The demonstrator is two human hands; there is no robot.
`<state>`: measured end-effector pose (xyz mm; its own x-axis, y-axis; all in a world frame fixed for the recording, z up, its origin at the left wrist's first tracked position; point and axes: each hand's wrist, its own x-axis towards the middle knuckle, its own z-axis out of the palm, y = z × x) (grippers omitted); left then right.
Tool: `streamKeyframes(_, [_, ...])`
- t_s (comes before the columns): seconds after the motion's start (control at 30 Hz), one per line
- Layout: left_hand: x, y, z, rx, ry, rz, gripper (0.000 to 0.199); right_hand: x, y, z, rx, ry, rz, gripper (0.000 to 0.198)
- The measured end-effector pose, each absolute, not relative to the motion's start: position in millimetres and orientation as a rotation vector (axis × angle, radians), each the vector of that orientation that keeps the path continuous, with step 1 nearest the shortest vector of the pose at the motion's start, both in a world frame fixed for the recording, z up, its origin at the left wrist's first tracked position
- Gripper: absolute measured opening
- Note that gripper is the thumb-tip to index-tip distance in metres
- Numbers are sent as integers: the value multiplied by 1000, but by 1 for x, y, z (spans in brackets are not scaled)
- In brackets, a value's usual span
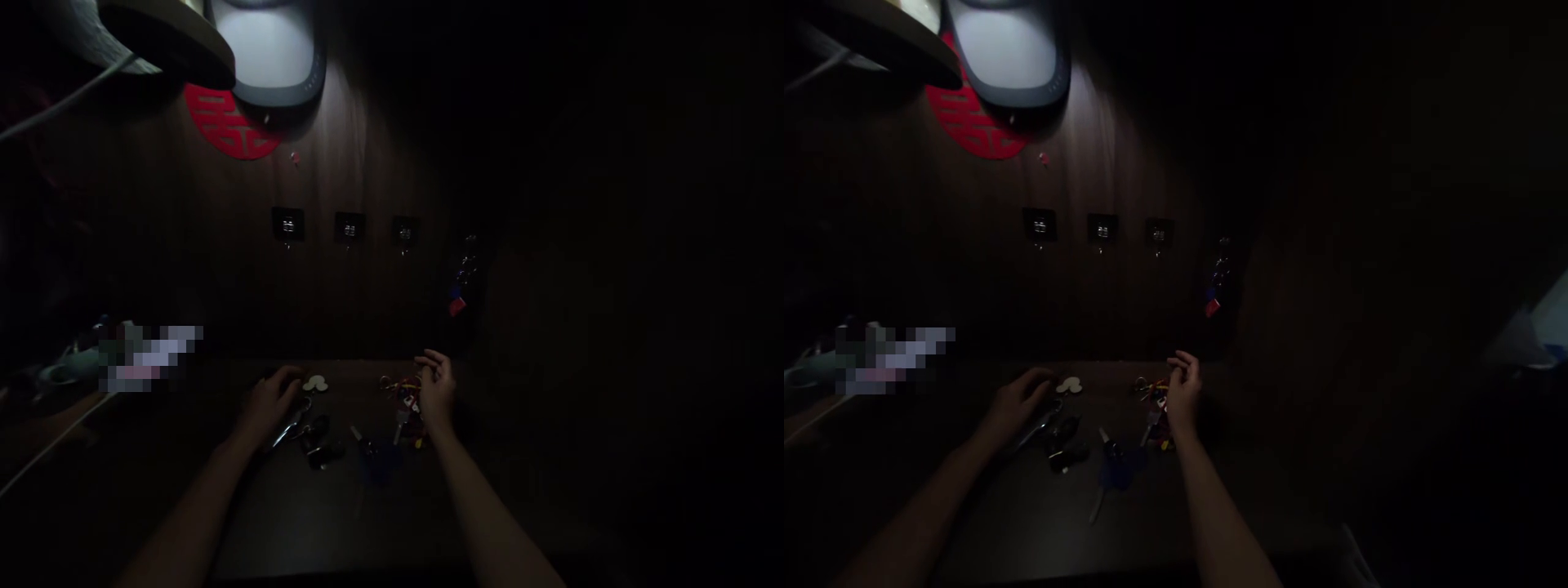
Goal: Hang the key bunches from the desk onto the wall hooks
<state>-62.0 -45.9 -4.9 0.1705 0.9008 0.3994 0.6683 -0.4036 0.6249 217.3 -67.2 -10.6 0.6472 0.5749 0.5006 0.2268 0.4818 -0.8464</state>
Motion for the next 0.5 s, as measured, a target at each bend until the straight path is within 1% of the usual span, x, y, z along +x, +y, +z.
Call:
streamKeyframes(0.13, [-71,-38,-7,2126,1525,1114,32,205,-70,-13,-1036,-959,340,22])
streamKeyframes(0.2, [-77,-34,-9,2134,1530,1107,32,201,-71,-15,-1067,-1078,335,22])
streamKeyframes(0.37, [-86,-32,-9,2143,1535,1037,30,197,-77,-20,-1115,-1651,84,27])
streamKeyframes(0.5, [-83,-39,-3,2170,1465,956,28,191,-82,-20,-1148,-2022,1,31])
